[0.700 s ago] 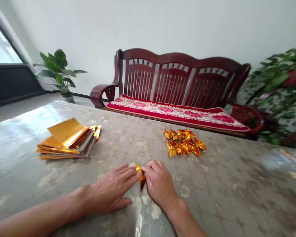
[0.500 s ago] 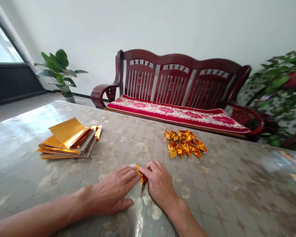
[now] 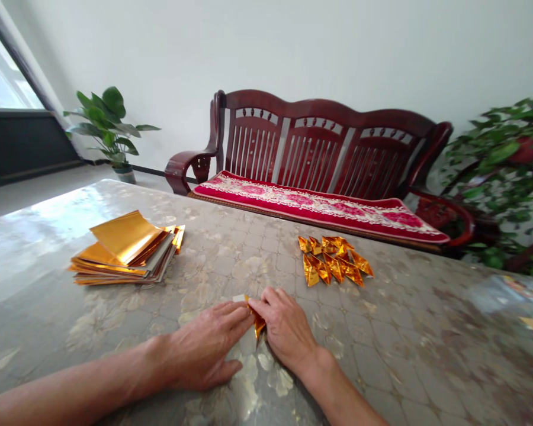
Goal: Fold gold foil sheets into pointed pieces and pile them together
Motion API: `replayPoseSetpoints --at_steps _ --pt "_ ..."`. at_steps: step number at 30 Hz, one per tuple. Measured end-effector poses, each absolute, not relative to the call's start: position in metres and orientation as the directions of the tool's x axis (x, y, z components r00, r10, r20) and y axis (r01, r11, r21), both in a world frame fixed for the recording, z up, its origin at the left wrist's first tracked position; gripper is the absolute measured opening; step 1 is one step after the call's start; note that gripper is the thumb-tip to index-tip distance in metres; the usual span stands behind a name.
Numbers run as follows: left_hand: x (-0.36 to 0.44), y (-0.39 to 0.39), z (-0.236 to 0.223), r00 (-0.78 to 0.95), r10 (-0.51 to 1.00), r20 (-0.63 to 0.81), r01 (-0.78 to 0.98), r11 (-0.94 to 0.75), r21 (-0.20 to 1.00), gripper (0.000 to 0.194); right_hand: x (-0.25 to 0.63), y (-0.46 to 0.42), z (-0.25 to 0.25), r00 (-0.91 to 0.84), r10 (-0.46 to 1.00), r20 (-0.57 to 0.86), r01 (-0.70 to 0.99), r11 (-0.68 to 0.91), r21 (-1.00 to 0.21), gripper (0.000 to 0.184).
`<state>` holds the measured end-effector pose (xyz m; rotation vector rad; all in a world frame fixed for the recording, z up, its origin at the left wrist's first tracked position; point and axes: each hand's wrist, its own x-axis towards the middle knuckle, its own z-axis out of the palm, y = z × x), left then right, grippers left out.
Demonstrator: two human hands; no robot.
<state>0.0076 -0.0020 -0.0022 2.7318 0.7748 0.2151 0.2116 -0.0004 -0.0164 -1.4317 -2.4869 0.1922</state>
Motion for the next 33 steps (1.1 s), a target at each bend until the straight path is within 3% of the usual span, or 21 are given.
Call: replayPoseSetpoints --at_steps 12,24,28,31,33 --pt "0.010 -0.004 0.002 0.840 0.540 0.052 0.506 -0.815 0.281 0.050 0.210 0.006 -0.015 -0.503 0.853 0.141 0.816 0.522 -0.247 0.020" --pt "0.008 -0.004 0.001 0.837 0.545 0.048 0.507 -0.806 0.304 0.056 0.203 0.018 -0.022 -0.583 0.800 0.139 0.793 0.598 -0.117 0.021" --pt "0.009 -0.005 0.001 0.834 0.550 0.046 0.516 -0.807 0.287 0.050 0.201 0.026 -0.019 -0.532 0.838 0.123 0.794 0.544 -0.273 0.027" --pt "0.009 -0.005 0.000 0.830 0.555 0.044 0.525 -0.807 0.271 0.040 0.208 0.030 -0.022 -0.415 0.898 0.148 0.737 0.427 -0.524 0.040" --pt "0.009 -0.005 -0.001 0.827 0.559 0.057 0.529 -0.809 0.256 0.036 0.218 0.029 -0.026 -0.288 0.951 0.112 0.654 0.281 -0.703 0.036"
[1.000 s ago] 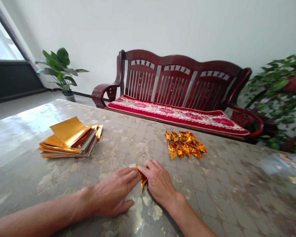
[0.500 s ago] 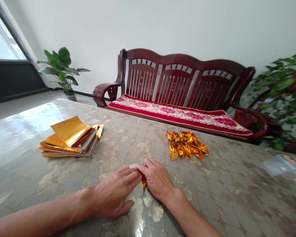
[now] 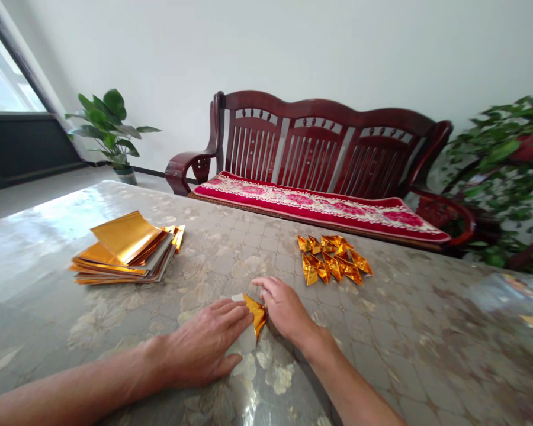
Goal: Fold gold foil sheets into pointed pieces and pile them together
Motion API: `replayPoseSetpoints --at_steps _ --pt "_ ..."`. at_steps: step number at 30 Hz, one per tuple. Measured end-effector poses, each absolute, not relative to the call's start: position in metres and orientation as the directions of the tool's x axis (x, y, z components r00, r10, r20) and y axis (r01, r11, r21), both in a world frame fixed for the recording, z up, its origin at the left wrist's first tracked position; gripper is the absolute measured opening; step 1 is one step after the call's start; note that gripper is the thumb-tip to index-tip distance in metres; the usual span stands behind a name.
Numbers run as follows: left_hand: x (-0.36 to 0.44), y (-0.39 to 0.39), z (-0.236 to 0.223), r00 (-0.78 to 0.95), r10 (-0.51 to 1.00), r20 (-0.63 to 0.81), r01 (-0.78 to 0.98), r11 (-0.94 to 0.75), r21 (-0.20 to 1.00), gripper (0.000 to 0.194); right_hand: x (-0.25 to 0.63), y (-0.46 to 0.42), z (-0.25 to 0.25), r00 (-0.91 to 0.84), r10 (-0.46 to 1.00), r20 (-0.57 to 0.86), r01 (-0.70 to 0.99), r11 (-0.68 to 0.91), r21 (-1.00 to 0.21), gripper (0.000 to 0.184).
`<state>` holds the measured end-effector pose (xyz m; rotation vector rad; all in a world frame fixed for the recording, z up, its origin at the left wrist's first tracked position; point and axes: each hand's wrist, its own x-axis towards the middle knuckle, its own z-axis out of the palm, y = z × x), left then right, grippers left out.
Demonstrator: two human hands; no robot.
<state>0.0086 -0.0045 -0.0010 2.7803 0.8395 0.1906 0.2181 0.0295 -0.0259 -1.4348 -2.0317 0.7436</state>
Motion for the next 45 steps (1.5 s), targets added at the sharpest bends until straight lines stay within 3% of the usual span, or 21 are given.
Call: replayPoseSetpoints --at_steps 2,4,8,15,23,30,36,45 --pt "0.008 -0.003 -0.002 0.825 0.560 0.071 0.531 -0.813 0.240 0.033 0.230 0.024 -0.029 -0.159 0.987 0.035 0.573 0.121 -0.811 0.027" --pt "0.008 -0.002 -0.003 0.831 0.552 0.075 0.526 -0.822 0.220 0.029 0.241 0.014 -0.030 -0.130 0.989 0.067 0.552 0.129 -0.824 0.018" --pt "0.007 0.002 -0.006 0.849 0.521 0.088 0.499 -0.845 0.190 0.027 0.248 -0.005 -0.029 -0.320 0.935 0.154 0.539 0.314 -0.781 0.021" --pt "0.007 0.005 -0.017 0.821 0.546 0.167 0.517 -0.835 0.187 0.022 0.229 -0.015 -0.026 -0.365 0.913 0.182 0.658 0.392 -0.643 0.020" --pt "-0.001 0.009 -0.018 0.868 0.455 0.197 0.418 -0.885 0.206 0.036 0.229 -0.015 -0.027 -0.348 0.920 0.177 0.718 0.384 -0.580 0.015" --pt "-0.003 0.010 -0.010 0.897 0.417 0.149 0.388 -0.902 0.188 0.033 0.224 -0.018 -0.025 -0.317 0.938 0.142 0.769 0.342 -0.540 0.005" --pt "-0.003 0.013 -0.006 0.898 0.415 0.146 0.386 -0.903 0.190 0.030 0.218 -0.019 -0.023 -0.249 0.962 0.112 0.823 0.272 -0.499 0.013" --pt "-0.004 0.017 -0.001 0.904 0.398 0.154 0.368 -0.910 0.193 0.026 0.220 -0.009 -0.026 -0.182 0.978 0.105 0.864 0.210 -0.457 0.008"
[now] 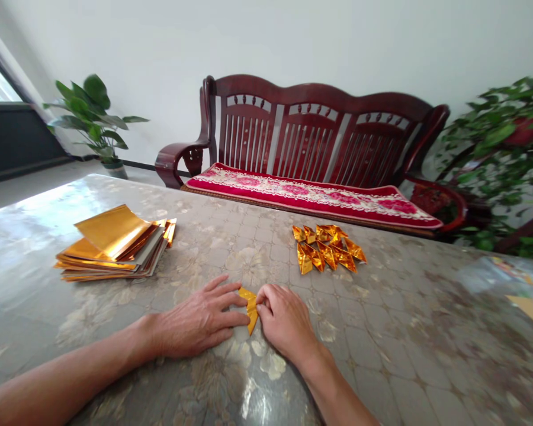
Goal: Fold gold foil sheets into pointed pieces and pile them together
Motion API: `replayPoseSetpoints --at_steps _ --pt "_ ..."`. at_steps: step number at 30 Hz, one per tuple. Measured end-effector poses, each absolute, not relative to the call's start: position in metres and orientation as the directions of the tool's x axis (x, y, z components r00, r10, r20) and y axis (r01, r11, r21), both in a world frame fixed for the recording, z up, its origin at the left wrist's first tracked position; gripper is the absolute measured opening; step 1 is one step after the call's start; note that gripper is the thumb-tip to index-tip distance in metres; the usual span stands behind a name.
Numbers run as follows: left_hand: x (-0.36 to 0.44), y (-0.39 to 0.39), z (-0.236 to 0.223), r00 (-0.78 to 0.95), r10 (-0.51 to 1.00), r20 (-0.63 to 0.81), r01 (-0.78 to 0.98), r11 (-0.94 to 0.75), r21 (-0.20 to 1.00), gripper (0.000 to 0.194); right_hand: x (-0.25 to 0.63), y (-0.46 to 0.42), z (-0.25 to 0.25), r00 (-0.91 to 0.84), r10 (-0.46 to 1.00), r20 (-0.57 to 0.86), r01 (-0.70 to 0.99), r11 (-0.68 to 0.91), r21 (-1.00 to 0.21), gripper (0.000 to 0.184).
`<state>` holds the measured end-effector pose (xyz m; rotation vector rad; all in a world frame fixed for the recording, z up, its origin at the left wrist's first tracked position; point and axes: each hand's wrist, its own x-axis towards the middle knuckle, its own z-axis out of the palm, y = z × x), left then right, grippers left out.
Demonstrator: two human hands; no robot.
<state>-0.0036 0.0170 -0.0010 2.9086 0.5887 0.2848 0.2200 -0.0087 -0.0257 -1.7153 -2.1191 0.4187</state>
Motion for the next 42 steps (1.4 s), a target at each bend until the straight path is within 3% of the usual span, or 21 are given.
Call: replayPoseSetpoints --at_steps 5,10,12,19,28,36,42 --pt "-0.002 0.014 0.000 0.907 0.398 0.137 0.378 -0.914 0.147 0.032 0.220 -0.010 -0.031 -0.130 0.974 0.184 0.848 0.205 -0.489 0.008" --pt "0.001 0.014 -0.006 0.882 0.452 0.135 0.435 -0.890 0.140 0.036 0.220 -0.026 -0.023 -0.222 0.955 0.198 0.806 0.294 -0.515 0.010" --pt "0.002 0.017 -0.008 0.875 0.467 0.131 0.447 -0.881 0.155 0.038 0.219 -0.032 -0.018 -0.259 0.950 0.174 0.821 0.311 -0.479 0.008" --pt "-0.006 0.031 -0.017 0.877 0.447 0.175 0.413 -0.889 0.199 0.037 0.210 -0.046 -0.014 -0.290 0.944 0.155 0.895 0.326 -0.305 0.041" --pt "-0.008 0.039 -0.025 0.867 0.431 0.251 0.393 -0.900 0.188 0.035 0.205 -0.046 -0.023 -0.336 0.907 0.253 0.918 0.375 -0.126 0.036" --pt "-0.010 0.044 -0.020 0.890 0.375 0.260 0.335 -0.923 0.188 0.032 0.206 -0.045 -0.025 -0.335 0.902 0.273 0.926 0.368 -0.080 0.030" --pt "-0.012 0.045 -0.013 0.913 0.348 0.214 0.311 -0.931 0.189 0.026 0.198 -0.050 -0.021 -0.318 0.914 0.252 0.945 0.327 0.006 0.041"
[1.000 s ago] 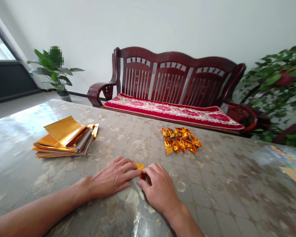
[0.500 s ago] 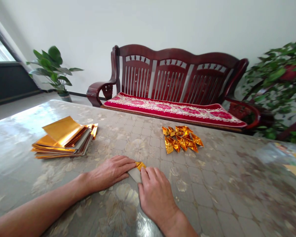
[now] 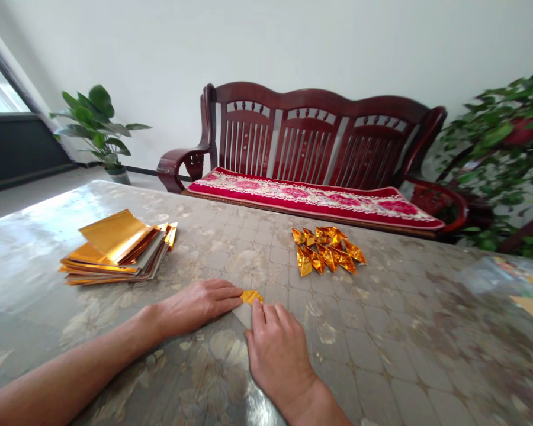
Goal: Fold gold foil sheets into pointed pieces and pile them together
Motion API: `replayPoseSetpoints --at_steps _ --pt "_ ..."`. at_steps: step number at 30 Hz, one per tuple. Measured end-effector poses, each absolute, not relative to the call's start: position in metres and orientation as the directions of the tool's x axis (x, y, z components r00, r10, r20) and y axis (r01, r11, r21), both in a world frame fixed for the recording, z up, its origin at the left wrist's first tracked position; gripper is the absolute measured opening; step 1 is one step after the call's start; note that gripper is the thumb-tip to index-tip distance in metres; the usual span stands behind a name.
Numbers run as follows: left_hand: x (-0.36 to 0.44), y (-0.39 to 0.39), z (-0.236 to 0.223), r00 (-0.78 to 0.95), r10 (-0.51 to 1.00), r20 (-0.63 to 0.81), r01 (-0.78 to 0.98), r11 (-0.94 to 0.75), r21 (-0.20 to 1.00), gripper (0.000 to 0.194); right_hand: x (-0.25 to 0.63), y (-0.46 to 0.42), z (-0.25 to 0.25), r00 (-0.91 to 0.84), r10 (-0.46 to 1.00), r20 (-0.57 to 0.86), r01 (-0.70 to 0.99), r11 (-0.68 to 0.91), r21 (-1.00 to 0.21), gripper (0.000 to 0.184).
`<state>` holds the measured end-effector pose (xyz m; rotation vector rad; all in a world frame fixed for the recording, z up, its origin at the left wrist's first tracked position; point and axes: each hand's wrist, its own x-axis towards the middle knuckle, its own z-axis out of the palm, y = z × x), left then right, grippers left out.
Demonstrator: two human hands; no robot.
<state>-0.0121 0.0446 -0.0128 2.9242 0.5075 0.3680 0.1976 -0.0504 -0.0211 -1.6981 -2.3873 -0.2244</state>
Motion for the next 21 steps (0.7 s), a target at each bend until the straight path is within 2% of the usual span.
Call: replayPoseSetpoints --at_steps 5,8,13,21 --pt "-0.011 0.046 -0.014 0.900 0.364 0.239 0.317 -0.924 0.215 0.026 0.193 -0.050 -0.024 -0.342 0.901 0.269 0.940 0.320 0.123 0.045" --pt "-0.010 0.048 -0.015 0.900 0.352 0.258 0.302 -0.929 0.214 0.027 0.194 -0.049 -0.026 -0.348 0.890 0.295 0.937 0.318 0.148 0.044" --pt "-0.005 0.047 -0.017 0.907 0.344 0.243 0.302 -0.933 0.197 0.030 0.199 -0.048 -0.027 -0.357 0.870 0.340 0.934 0.339 0.115 0.039" --pt "-0.004 0.047 -0.018 0.899 0.358 0.254 0.281 -0.913 0.295 0.040 0.209 -0.042 -0.032 -0.322 0.861 0.394 0.940 0.339 0.026 0.036"
